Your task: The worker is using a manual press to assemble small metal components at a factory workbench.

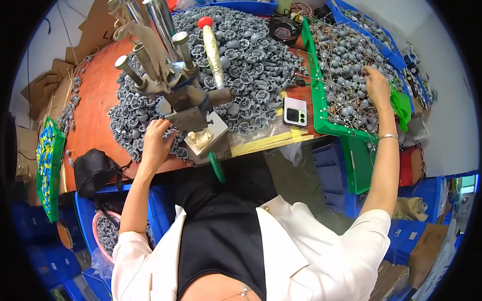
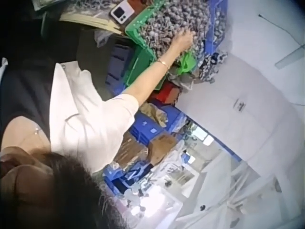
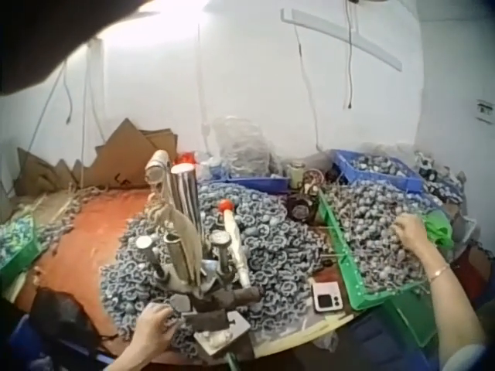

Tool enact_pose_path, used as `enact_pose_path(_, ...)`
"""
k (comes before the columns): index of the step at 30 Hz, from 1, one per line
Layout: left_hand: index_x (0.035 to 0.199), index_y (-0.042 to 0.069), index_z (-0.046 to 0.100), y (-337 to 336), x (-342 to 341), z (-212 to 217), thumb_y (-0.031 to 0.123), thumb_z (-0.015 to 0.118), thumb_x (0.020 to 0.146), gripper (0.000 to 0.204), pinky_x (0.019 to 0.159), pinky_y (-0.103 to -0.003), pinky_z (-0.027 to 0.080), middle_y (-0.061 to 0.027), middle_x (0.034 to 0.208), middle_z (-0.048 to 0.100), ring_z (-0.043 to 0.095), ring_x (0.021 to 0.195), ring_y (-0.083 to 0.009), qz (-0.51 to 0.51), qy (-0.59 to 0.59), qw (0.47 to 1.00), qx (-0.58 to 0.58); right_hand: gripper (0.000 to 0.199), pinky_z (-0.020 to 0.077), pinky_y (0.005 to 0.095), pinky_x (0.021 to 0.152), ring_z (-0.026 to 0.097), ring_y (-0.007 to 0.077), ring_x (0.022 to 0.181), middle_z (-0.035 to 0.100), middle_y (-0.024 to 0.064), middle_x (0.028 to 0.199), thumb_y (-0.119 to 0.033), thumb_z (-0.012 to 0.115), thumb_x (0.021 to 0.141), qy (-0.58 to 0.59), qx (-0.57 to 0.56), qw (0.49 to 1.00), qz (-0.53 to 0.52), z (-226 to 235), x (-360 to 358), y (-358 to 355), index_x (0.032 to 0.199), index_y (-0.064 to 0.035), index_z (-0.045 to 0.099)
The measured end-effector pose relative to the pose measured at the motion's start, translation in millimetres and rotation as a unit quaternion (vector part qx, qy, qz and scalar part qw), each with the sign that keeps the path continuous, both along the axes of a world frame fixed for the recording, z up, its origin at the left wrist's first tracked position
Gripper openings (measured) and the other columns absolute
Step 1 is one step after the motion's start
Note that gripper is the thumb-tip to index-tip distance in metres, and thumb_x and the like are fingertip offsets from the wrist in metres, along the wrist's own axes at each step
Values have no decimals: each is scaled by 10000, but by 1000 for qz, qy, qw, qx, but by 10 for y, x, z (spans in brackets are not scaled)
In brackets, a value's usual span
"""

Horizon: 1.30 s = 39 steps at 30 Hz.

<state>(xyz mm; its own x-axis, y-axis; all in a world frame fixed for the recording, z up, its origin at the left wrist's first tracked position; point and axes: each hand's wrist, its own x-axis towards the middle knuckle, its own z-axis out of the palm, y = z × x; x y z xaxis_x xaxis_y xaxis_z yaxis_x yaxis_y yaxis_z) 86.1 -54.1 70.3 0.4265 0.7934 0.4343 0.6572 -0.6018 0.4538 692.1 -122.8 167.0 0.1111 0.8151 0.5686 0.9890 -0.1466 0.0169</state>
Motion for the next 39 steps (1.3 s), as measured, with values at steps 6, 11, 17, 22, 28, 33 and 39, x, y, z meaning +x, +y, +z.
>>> enact_pose_path(6,887,-22,598,12,206,-130,93,711,669,271,771,-436,448,-183,905,579,537,860,-358,11,63,998,-25,165,481,459,691,613,353,772,636,154,762,-216,603,822,-92,-61,994,-9,36,220,37,877,-77,672)
enact_pose_path(11,802,-16,619,173,191,-342,55,670,650,175,717,-428,459,-205,855,599,555,807,-380,21,39,999,9,251,473,233,562,590,110,601,641,32,732,-211,492,962,322,180,929,29,719,232,181,860,-20,619)
enact_pose_path(17,939,2,557,39,82,-106,-1,532,865,79,645,-290,461,-38,842,572,567,740,-150,11,-445,854,-269,165,478,280,607,591,141,682,650,67,826,-152,565,919,438,361,821,60,1307,-91,283,914,0,629)
enact_pose_path(22,1005,38,549,-131,122,-15,44,577,887,121,666,-212,442,-24,914,552,531,777,-74,-7,-617,715,-329,237,556,307,783,666,189,837,675,109,894,-195,538,931,502,54,863,14,1073,58,624,898,15,644)
enact_pose_path(28,1120,-9,527,-307,127,-411,-39,679,806,350,888,-242,419,-54,1096,538,523,1033,-132,3,-392,903,-178,232,518,294,815,642,169,885,671,104,931,-184,518,950,439,265,836,195,1280,-178,590,948,13,640)
enact_pose_path(33,1190,-29,470,-420,265,-563,-22,694,796,453,959,-269,374,-73,1161,507,490,1116,-170,-9,-363,914,-181,248,458,263,854,609,121,850,663,65,874,-249,566,928,394,319,828,240,1283,-428,778,932,-17,654)
enact_pose_path(39,1070,-17,571,-345,364,-416,7,722,741,362,690,-248,437,-92,1170,499,507,833,-148,-33,-288,948,-134,243,396,339,936,562,215,925,618,110,888,-154,442,979,460,208,773,384,1234,-1509,-271,907,25,589)
